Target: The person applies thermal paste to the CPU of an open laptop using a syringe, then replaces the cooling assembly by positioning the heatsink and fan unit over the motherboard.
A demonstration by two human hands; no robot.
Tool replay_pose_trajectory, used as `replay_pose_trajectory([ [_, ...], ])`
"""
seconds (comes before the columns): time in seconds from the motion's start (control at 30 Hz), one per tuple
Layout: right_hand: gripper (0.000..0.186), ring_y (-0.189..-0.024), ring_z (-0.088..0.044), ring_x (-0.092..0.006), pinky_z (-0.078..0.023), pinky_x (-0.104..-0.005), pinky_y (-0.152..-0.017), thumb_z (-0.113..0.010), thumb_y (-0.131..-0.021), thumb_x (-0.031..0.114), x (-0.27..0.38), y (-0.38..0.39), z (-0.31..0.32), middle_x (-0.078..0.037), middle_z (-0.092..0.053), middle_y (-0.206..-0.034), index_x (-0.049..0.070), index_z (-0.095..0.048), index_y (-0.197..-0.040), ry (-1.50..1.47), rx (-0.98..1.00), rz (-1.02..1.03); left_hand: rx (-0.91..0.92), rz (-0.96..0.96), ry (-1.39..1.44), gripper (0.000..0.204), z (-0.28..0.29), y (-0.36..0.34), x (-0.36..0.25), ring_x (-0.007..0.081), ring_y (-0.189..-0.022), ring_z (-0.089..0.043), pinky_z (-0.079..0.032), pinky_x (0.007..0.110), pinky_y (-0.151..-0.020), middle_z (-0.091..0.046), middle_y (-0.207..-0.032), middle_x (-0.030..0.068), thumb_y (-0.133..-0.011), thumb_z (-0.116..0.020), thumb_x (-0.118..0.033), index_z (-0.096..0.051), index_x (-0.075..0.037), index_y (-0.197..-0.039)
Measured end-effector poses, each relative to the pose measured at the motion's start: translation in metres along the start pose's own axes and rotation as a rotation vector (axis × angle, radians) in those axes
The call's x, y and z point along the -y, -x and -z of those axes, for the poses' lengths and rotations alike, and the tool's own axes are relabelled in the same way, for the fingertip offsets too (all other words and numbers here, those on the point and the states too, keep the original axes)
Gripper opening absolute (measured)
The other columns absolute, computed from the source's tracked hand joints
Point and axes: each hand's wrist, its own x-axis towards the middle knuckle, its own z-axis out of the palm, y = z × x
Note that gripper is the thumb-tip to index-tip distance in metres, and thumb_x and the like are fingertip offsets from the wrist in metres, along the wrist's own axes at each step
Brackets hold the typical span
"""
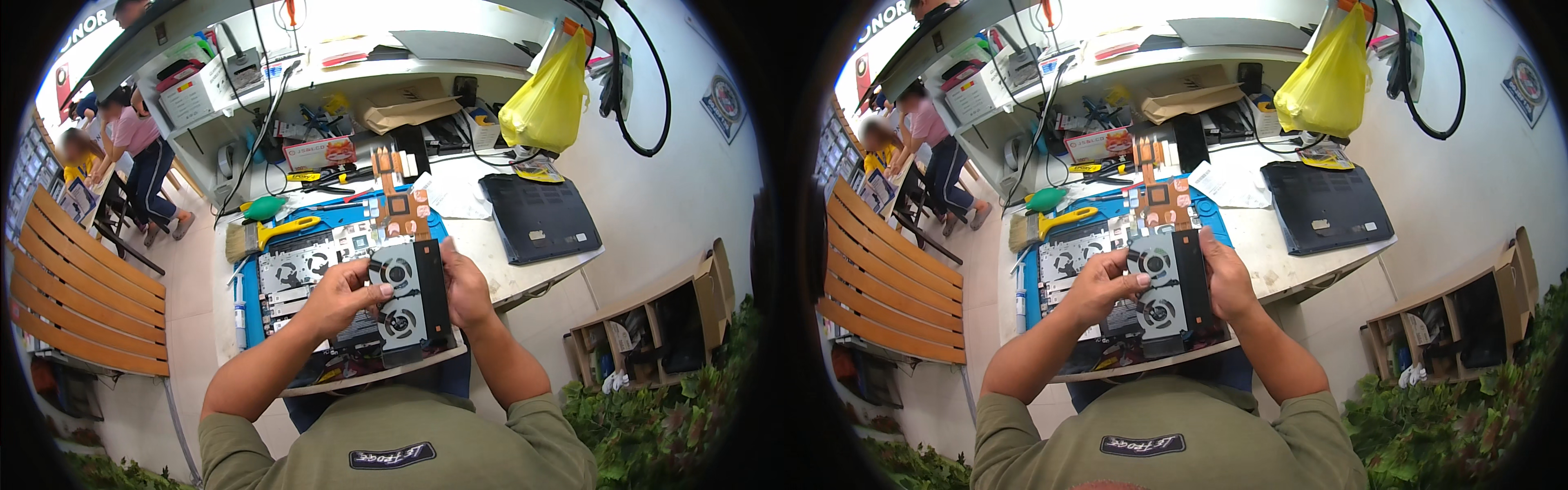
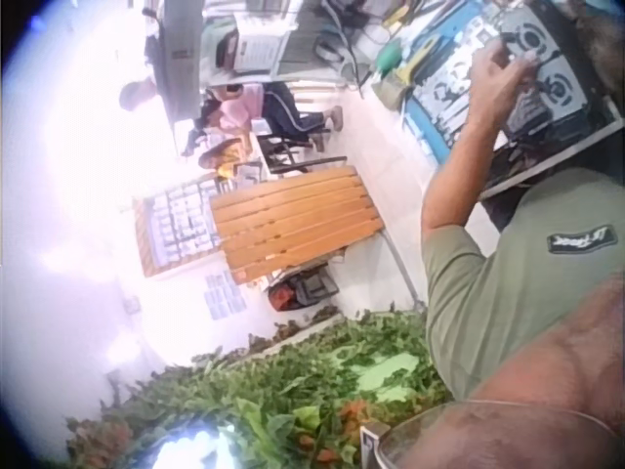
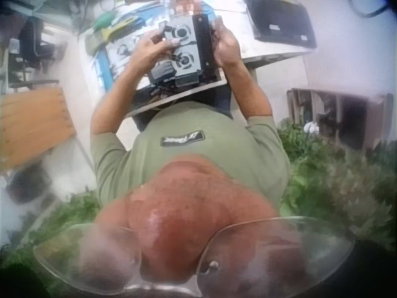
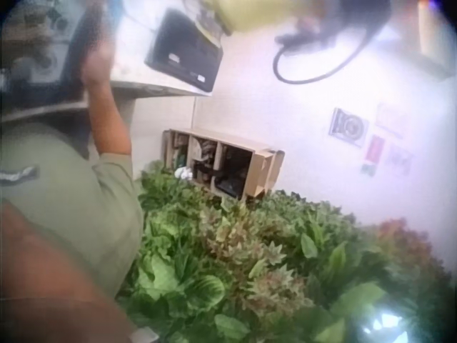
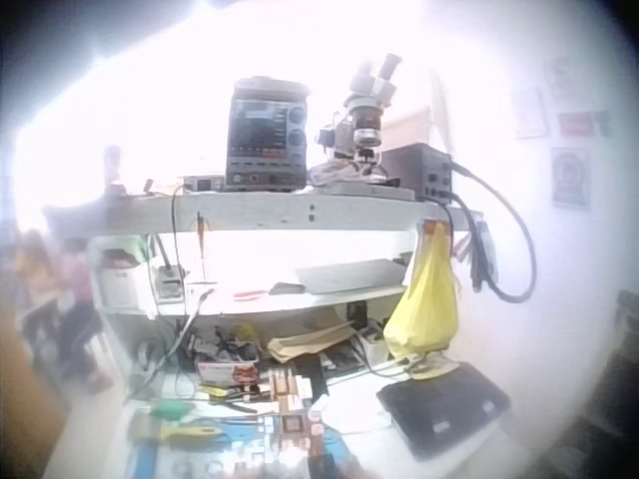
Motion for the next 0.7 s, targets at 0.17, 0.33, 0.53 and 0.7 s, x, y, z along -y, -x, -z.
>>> replay_pose_trajectory([
  [0.17,0.058,-0.104,-0.07,-0.0212,-0.066,-0.0377,-0.074,-0.039,-0.115,0.045,0.01,0.017,0.04,-0.017,-0.068,-0.123,-0.004,-0.056,-0.142,0.094,-0.114,0.277,-0.011,-0.214,0.137,0.034,-0.013,-0.055,-0.056,0.0128,-0.09,-0.071,-0.059,0.029,-0.077,-0.074,-0.107,0.0079,-0.096,-0.076,-0.019,-0.069,0.003,-0.121],
  [0.33,0.04,-0.087,-0.067,-0.021,-0.065,-0.0359,-0.064,-0.053,-0.112,0.029,-0.004,0.032,0.086,-0.014,-0.065,-0.104,-0.007,-0.064,-0.125,0.313,-0.326,0.312,-0.07,-0.398,0.237,0.019,-0.025,-0.122,-0.116,0.0035,-0.075,-0.061,-0.051,0.02,-0.067,-0.069,-0.098,0.0004,-0.1,-0.07,-0.012,-0.065,-0.002,-0.115],
  [0.53,0.024,-0.078,-0.064,-0.0125,-0.063,-0.0302,-0.062,-0.062,-0.107,0.015,-0.029,0.049,0.119,-0.01,-0.066,-0.095,-0.004,-0.065,-0.121,0.468,-0.433,0.401,-0.181,-0.439,0.187,0.012,-0.025,-0.132,-0.109,0.0052,-0.07,-0.061,-0.051,0.022,-0.061,-0.062,-0.082,-0.0031,-0.093,-0.071,-0.011,-0.061,-0.008,-0.099],
  [0.7,0.021,-0.077,-0.063,-0.0091,-0.056,-0.0249,-0.059,-0.065,-0.106,0.016,-0.01,0.039,0.108,-0.006,-0.068,-0.09,-0.003,-0.07,-0.114,0.566,-0.346,0.182,-0.144,-0.062,0.058,0.034,0.013,-0.064,-0.057,0.0122,-0.086,-0.073,-0.06,0.027,-0.081,-0.076,-0.103,0.0096,-0.087,-0.065,-0.01,-0.069,0.004,-0.117],
])
